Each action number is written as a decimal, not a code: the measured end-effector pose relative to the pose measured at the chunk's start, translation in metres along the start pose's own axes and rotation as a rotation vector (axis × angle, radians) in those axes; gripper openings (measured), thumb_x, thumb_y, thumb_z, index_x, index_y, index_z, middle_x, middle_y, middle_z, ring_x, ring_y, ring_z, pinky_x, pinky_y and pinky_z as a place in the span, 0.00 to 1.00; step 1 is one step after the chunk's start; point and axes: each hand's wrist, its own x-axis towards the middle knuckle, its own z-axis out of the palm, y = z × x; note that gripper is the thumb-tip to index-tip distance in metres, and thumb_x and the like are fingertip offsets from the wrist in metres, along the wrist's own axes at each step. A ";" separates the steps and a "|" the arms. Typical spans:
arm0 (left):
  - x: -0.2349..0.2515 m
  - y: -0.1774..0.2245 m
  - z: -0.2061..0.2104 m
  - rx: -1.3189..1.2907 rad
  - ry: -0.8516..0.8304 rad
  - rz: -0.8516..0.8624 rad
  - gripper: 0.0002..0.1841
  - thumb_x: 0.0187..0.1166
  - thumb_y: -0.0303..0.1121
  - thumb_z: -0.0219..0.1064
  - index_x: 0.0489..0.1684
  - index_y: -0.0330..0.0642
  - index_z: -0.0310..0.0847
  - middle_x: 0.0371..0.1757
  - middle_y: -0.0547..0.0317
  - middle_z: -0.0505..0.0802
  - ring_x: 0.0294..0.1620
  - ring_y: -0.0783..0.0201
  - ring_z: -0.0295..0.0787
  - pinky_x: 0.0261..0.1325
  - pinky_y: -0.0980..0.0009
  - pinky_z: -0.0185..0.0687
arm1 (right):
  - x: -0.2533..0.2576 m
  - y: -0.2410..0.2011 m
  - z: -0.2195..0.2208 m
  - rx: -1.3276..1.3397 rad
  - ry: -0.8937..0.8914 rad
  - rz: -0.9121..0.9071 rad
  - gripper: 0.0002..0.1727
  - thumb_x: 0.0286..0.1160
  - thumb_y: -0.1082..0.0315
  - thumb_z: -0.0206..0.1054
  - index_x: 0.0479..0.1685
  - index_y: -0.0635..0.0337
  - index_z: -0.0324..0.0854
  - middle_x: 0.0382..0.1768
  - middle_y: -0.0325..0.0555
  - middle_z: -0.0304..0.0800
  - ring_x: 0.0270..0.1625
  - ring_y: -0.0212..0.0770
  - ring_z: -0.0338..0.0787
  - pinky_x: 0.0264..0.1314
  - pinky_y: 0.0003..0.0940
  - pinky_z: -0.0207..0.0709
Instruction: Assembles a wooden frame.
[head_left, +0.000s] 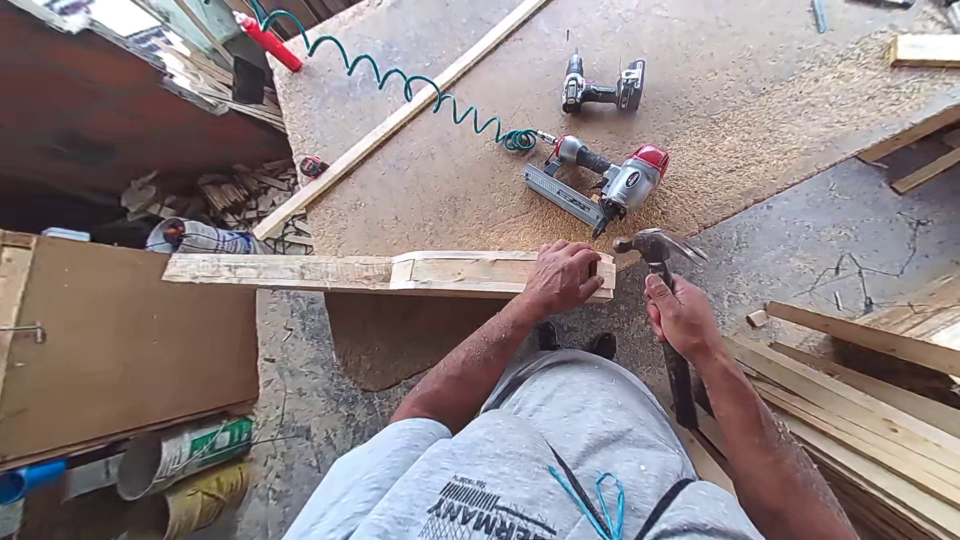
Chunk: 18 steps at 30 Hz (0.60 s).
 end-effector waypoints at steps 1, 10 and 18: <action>0.000 0.000 0.001 0.000 0.009 0.005 0.23 0.80 0.57 0.60 0.64 0.56 0.87 0.72 0.66 0.89 0.73 0.59 0.82 0.75 0.50 0.71 | 0.002 -0.001 0.001 -0.016 -0.028 0.045 0.22 0.91 0.45 0.51 0.42 0.54 0.76 0.14 0.35 0.71 0.10 0.34 0.72 0.13 0.33 0.75; -0.002 -0.003 0.003 -0.024 0.048 0.021 0.24 0.80 0.58 0.61 0.61 0.53 0.87 0.70 0.63 0.90 0.72 0.59 0.83 0.76 0.51 0.72 | 0.006 -0.003 0.001 -0.017 -0.057 0.104 0.23 0.92 0.45 0.50 0.41 0.55 0.75 0.14 0.36 0.71 0.09 0.34 0.72 0.12 0.33 0.76; -0.003 -0.005 0.001 -0.059 0.078 0.046 0.19 0.86 0.48 0.58 0.62 0.51 0.87 0.68 0.64 0.92 0.71 0.59 0.84 0.76 0.53 0.72 | -0.021 0.020 0.003 -0.104 0.037 -0.063 0.26 0.85 0.38 0.51 0.40 0.51 0.78 0.14 0.33 0.73 0.12 0.33 0.74 0.14 0.34 0.75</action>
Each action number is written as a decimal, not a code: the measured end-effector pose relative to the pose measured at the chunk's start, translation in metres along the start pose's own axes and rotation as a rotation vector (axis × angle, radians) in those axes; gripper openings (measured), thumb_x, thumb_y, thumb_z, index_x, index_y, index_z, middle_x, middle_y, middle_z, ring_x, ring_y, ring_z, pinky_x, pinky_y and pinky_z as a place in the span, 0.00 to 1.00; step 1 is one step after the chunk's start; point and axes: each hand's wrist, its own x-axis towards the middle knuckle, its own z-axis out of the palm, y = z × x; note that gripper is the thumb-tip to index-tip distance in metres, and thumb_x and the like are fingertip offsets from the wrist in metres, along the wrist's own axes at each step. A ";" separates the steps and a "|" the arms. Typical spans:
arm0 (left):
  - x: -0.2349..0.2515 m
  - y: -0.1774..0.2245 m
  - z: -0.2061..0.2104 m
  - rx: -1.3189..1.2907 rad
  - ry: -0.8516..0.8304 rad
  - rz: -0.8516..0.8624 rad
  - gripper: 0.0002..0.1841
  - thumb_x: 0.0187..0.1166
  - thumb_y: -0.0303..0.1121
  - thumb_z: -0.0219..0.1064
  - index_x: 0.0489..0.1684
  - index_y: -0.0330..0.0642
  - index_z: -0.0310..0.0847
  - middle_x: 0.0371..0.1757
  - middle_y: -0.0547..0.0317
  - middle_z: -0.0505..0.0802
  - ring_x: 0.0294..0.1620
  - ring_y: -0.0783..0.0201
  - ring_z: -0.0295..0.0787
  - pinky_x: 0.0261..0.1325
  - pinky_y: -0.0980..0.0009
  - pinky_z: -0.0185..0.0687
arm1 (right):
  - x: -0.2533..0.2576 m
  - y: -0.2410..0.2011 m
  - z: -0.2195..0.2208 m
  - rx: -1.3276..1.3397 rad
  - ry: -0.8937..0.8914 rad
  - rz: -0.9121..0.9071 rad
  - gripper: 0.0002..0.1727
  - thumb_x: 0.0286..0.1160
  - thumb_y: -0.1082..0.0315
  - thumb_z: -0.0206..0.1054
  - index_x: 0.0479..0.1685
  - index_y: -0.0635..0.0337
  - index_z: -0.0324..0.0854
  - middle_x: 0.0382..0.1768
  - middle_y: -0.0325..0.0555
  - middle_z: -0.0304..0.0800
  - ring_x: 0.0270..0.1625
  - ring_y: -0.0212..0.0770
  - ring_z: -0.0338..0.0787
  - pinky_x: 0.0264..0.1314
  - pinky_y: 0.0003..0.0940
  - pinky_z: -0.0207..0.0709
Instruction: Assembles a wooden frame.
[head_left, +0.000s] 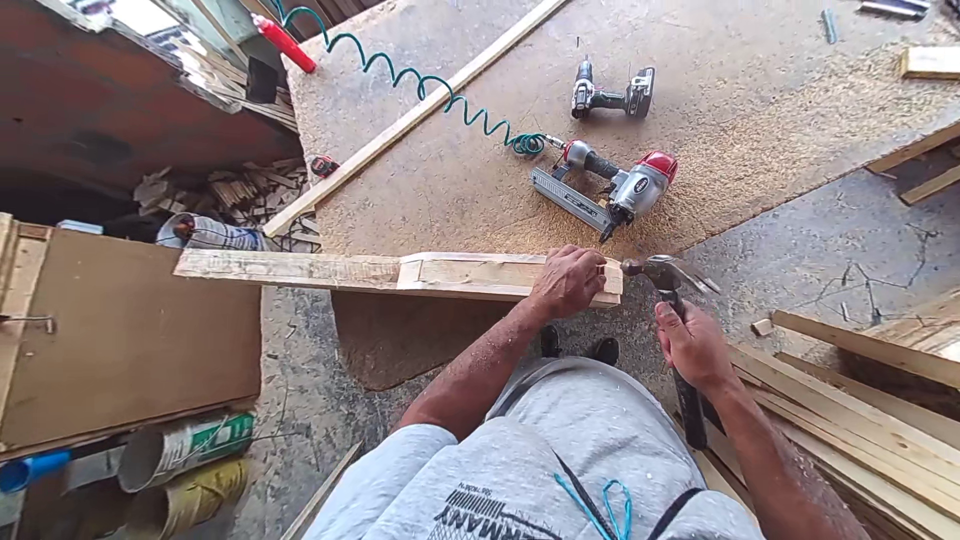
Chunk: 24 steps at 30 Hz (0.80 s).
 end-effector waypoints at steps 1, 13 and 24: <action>0.000 0.001 0.001 0.003 0.011 -0.008 0.18 0.86 0.44 0.55 0.63 0.51 0.86 0.65 0.64 0.93 0.70 0.60 0.84 0.76 0.54 0.72 | -0.002 0.009 0.004 -0.067 -0.007 0.013 0.28 0.84 0.36 0.52 0.42 0.51 0.79 0.16 0.34 0.75 0.14 0.35 0.77 0.18 0.38 0.77; -0.001 0.006 0.003 -0.022 0.117 -0.090 0.20 0.80 0.30 0.53 0.64 0.47 0.87 0.56 0.60 0.96 0.64 0.59 0.89 0.75 0.56 0.76 | 0.005 0.010 0.008 -0.191 -0.054 0.026 0.33 0.83 0.31 0.47 0.45 0.52 0.80 0.18 0.35 0.78 0.16 0.36 0.80 0.20 0.39 0.80; -0.006 0.006 0.012 -0.084 0.240 -0.140 0.15 0.82 0.26 0.59 0.61 0.42 0.85 0.57 0.57 0.96 0.62 0.60 0.91 0.72 0.55 0.82 | 0.020 -0.012 -0.003 -0.074 -0.045 0.074 0.28 0.90 0.38 0.49 0.42 0.53 0.78 0.16 0.39 0.76 0.13 0.37 0.79 0.17 0.36 0.79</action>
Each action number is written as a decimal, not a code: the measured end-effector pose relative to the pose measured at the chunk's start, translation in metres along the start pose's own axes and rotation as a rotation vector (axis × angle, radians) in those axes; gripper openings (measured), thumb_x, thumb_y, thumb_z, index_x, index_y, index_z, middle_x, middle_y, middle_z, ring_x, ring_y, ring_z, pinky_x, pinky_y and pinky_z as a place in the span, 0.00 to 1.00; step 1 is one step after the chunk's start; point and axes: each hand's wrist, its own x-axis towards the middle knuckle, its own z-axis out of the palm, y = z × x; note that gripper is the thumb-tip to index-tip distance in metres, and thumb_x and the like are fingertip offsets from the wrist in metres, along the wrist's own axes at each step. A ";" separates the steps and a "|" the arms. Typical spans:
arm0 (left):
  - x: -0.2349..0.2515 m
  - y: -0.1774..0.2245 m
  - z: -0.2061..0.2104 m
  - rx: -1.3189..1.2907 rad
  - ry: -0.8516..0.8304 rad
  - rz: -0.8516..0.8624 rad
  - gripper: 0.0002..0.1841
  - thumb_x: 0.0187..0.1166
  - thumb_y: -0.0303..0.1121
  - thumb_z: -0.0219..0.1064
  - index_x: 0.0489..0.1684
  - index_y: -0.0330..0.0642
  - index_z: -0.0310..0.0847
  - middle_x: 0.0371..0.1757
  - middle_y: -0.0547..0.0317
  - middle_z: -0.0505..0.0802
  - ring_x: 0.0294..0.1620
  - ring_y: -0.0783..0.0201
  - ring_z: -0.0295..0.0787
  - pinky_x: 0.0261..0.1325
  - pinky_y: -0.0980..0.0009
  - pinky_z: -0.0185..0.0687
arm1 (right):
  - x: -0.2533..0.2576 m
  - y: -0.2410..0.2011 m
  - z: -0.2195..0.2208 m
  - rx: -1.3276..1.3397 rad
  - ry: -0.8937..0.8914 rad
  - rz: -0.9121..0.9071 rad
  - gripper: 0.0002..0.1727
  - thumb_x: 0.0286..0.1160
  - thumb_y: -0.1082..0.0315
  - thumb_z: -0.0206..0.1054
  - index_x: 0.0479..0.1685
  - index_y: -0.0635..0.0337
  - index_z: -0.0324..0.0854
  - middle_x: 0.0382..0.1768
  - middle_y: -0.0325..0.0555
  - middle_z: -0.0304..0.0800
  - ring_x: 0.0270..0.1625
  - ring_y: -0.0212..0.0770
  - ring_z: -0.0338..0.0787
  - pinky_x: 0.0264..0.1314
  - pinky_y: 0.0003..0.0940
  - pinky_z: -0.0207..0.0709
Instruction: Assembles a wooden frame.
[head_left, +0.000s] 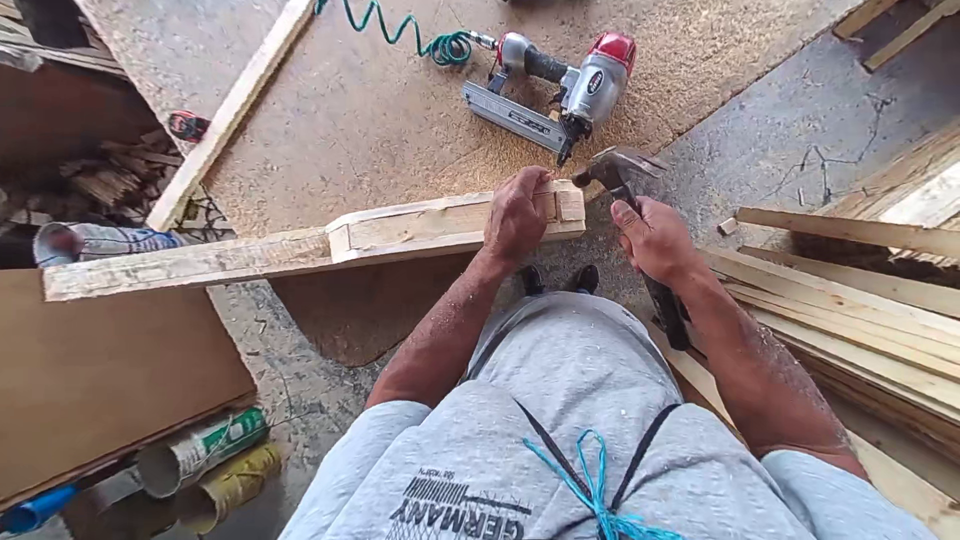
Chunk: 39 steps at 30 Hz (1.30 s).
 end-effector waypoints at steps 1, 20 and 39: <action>-0.001 0.000 0.001 -0.006 -0.001 -0.003 0.15 0.81 0.25 0.59 0.61 0.42 0.85 0.57 0.57 0.96 0.63 0.60 0.91 0.73 0.55 0.82 | -0.003 -0.001 0.000 0.038 0.031 -0.026 0.27 0.90 0.39 0.49 0.41 0.53 0.78 0.15 0.38 0.75 0.12 0.36 0.77 0.16 0.36 0.78; 0.005 0.001 0.000 0.211 -0.193 0.062 0.22 0.81 0.44 0.58 0.69 0.49 0.84 0.64 0.59 0.92 0.71 0.56 0.85 0.79 0.50 0.71 | -0.025 0.045 -0.001 0.417 -0.007 -0.066 0.22 0.93 0.49 0.48 0.40 0.55 0.77 0.14 0.34 0.73 0.10 0.31 0.72 0.13 0.27 0.74; 0.010 -0.001 -0.002 0.170 -0.266 0.045 0.27 0.79 0.47 0.61 0.76 0.49 0.78 0.66 0.59 0.91 0.68 0.58 0.83 0.71 0.50 0.72 | 0.003 0.049 0.001 0.357 0.028 -0.102 0.24 0.90 0.41 0.51 0.39 0.50 0.78 0.13 0.35 0.74 0.11 0.33 0.76 0.13 0.32 0.75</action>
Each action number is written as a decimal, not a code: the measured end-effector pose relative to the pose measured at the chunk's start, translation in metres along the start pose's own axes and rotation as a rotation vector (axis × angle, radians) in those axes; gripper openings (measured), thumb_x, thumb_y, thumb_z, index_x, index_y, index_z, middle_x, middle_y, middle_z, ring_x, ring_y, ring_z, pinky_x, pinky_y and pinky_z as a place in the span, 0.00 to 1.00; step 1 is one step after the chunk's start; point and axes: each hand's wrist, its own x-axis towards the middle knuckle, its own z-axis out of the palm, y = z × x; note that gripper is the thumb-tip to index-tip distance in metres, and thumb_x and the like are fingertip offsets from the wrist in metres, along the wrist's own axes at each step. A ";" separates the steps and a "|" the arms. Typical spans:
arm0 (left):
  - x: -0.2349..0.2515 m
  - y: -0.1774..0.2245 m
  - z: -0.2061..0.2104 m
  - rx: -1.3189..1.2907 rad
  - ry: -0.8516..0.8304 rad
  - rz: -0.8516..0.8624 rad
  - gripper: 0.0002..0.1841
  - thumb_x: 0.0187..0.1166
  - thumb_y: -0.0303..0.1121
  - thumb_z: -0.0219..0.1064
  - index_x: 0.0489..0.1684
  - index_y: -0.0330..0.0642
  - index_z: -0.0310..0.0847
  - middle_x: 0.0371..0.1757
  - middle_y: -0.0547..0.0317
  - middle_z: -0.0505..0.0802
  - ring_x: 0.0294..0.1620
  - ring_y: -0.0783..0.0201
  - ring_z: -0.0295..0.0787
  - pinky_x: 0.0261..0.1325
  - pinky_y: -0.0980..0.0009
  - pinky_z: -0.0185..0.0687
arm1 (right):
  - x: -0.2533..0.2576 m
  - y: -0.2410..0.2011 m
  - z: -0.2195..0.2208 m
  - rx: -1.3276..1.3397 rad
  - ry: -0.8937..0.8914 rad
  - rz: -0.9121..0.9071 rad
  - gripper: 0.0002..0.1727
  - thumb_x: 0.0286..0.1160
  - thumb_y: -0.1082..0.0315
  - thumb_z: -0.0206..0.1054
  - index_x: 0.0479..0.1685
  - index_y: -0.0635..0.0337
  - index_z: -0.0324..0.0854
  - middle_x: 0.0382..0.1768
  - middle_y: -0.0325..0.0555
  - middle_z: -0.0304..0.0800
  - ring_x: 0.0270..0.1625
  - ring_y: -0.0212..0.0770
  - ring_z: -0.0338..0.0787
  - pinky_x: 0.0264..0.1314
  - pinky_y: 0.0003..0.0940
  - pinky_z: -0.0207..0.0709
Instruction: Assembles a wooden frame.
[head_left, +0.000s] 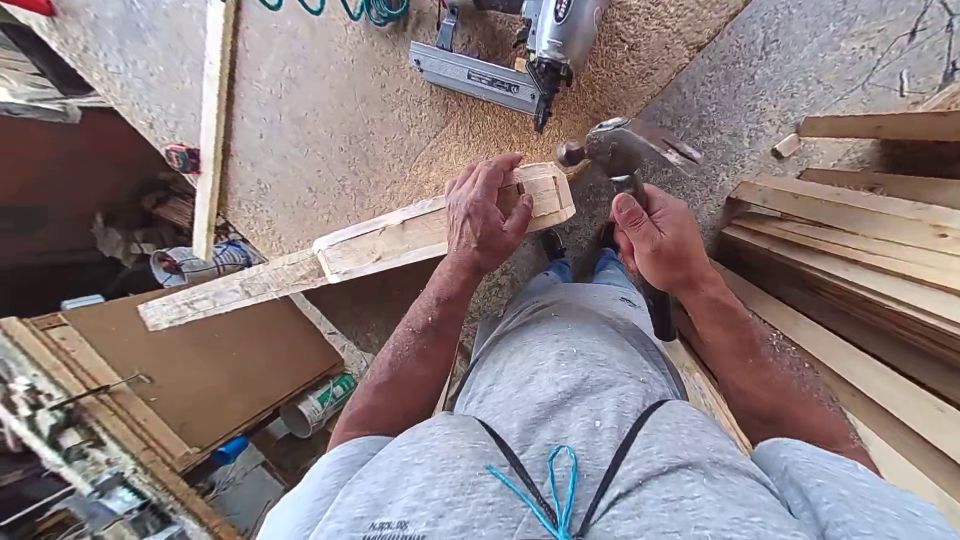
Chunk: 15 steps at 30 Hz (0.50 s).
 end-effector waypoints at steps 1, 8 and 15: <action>0.000 0.000 0.000 -0.001 -0.007 -0.001 0.27 0.79 0.47 0.61 0.76 0.49 0.78 0.66 0.60 0.90 0.68 0.58 0.83 0.72 0.50 0.72 | -0.001 -0.004 0.002 0.022 0.017 -0.017 0.23 0.90 0.42 0.52 0.39 0.50 0.78 0.14 0.34 0.74 0.11 0.33 0.75 0.13 0.32 0.75; 0.005 0.004 -0.007 -0.022 -0.079 -0.037 0.26 0.82 0.48 0.62 0.79 0.55 0.76 0.67 0.62 0.89 0.67 0.57 0.82 0.71 0.48 0.71 | -0.004 -0.019 0.009 -0.367 -0.015 -0.041 0.25 0.89 0.38 0.51 0.39 0.48 0.78 0.16 0.32 0.74 0.16 0.30 0.77 0.17 0.32 0.73; 0.009 -0.003 -0.013 -0.250 -0.091 -0.091 0.20 0.86 0.39 0.57 0.75 0.49 0.80 0.66 0.64 0.92 0.71 0.67 0.84 0.79 0.54 0.71 | -0.014 -0.020 0.020 -0.446 -0.039 -0.005 0.26 0.88 0.37 0.52 0.40 0.50 0.79 0.17 0.34 0.75 0.18 0.33 0.77 0.21 0.36 0.74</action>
